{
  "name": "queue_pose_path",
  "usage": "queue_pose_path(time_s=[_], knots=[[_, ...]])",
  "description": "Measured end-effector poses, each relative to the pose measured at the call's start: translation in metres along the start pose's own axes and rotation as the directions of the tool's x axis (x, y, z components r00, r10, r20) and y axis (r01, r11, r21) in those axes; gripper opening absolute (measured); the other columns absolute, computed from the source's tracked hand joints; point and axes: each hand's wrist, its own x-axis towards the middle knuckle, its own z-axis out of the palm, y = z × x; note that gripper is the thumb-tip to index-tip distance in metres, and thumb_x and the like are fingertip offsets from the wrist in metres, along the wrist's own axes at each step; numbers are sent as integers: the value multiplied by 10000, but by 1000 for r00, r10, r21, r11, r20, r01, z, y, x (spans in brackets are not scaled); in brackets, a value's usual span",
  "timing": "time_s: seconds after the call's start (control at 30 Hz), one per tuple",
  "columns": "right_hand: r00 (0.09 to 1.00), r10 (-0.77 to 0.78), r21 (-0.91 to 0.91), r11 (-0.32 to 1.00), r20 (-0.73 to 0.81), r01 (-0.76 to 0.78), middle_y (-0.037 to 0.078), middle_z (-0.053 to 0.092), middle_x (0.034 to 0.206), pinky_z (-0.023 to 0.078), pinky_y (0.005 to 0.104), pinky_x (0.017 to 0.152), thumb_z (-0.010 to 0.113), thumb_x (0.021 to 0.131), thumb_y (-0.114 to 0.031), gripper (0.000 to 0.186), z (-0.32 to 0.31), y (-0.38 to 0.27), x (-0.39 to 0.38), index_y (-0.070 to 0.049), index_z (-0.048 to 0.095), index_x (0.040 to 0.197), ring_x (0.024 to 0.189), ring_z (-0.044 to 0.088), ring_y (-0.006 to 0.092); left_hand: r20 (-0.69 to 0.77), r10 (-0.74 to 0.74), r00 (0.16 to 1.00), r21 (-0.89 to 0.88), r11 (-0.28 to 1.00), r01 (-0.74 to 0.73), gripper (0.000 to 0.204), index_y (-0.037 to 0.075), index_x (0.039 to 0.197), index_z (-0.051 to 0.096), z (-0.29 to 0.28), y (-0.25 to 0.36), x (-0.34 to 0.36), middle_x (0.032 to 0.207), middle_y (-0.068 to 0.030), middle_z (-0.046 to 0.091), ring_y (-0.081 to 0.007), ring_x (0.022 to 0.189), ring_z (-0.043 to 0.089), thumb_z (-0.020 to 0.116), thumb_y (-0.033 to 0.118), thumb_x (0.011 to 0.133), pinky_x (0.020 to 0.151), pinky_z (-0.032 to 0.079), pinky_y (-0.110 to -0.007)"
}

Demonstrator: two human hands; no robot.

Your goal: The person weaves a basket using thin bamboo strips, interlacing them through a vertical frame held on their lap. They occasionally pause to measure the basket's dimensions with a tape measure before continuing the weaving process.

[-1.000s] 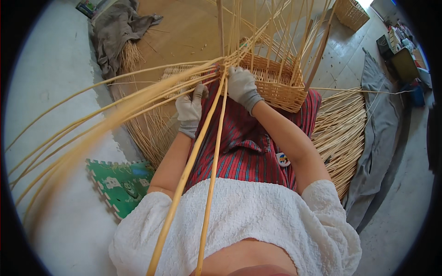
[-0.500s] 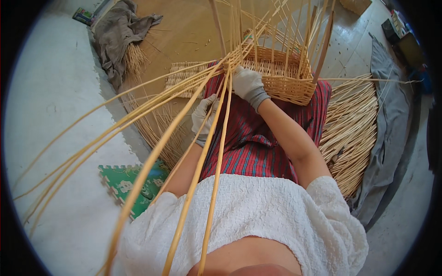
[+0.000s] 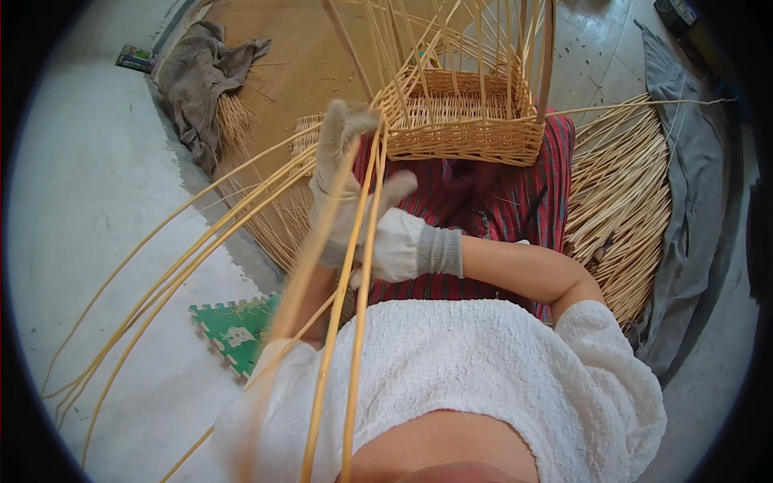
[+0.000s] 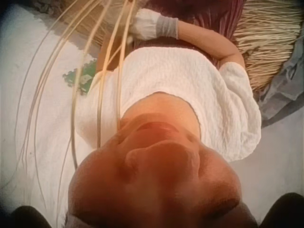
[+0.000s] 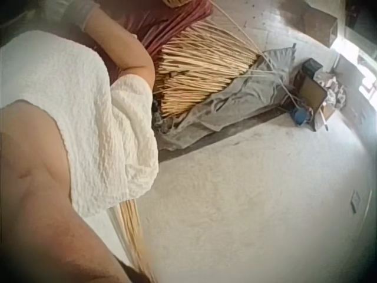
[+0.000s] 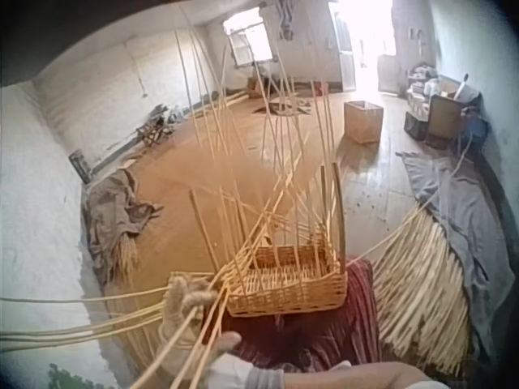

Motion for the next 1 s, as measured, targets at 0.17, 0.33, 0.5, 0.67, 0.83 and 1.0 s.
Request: queue_pose_path(time_s=[0.17,0.33,0.5,0.67,0.83,1.0], knots=[[938,326,150,940,-121,-307,92,700,806,533,410,717,708,906,-416,346,-70,19,-50,-108,663,755,733,661,306,-90,-158,983,-502,860,92,298,28,1319,540,-41,-33,0,598,73,385,-75,595,494,476,197,1083,737,574,-318],[630,582,797,596,-514,99,17,493,626,567,380,741,525,1043,-218,248,-86,177,-117,-21,650,960,568,540,196,-81,-150,985,-431,897,101,272,23,1194,577,-48,-50,-38,643,25,499,-140,668,589,446,238,1093,929,572,-412],[565,708,866,499,-424,25,-20,475,670,535,335,805,503,1074,-194,313,-103,153,-97,-14,543,1327,618,492,108,-365,-440,821,-569,803,177,345,28,1284,553,-8,-72,-89,1263,-173,590,-305,1311,512,478,294,1078,1165,392,-499],[524,637,349,760,-565,-548,48,677,952,527,289,787,588,1013,-50,239,-103,136,-123,-35,637,1246,790,605,112,-32,-522,852,-67,852,520,730,17,1442,457,20,-155,-76,1354,-194,559,-281,1300,511,726,460,927,1125,403,-416],[395,665,352,703,-634,-618,53,707,999,543,276,817,641,994,-46,153,-97,141,-111,-21,693,1136,881,661,136,45,-564,824,-254,792,556,733,-4,1362,530,25,-170,-26,1232,-169,621,-292,1107,611,873,350,820,971,517,-398],[334,555,333,778,-762,-533,87,719,1004,558,297,817,623,991,-20,146,-74,116,-93,-17,687,1122,901,677,179,4,-593,805,-273,774,572,581,-22,1321,556,29,-169,-24,1154,-121,662,-233,1043,622,841,178,857,935,521,-359]])
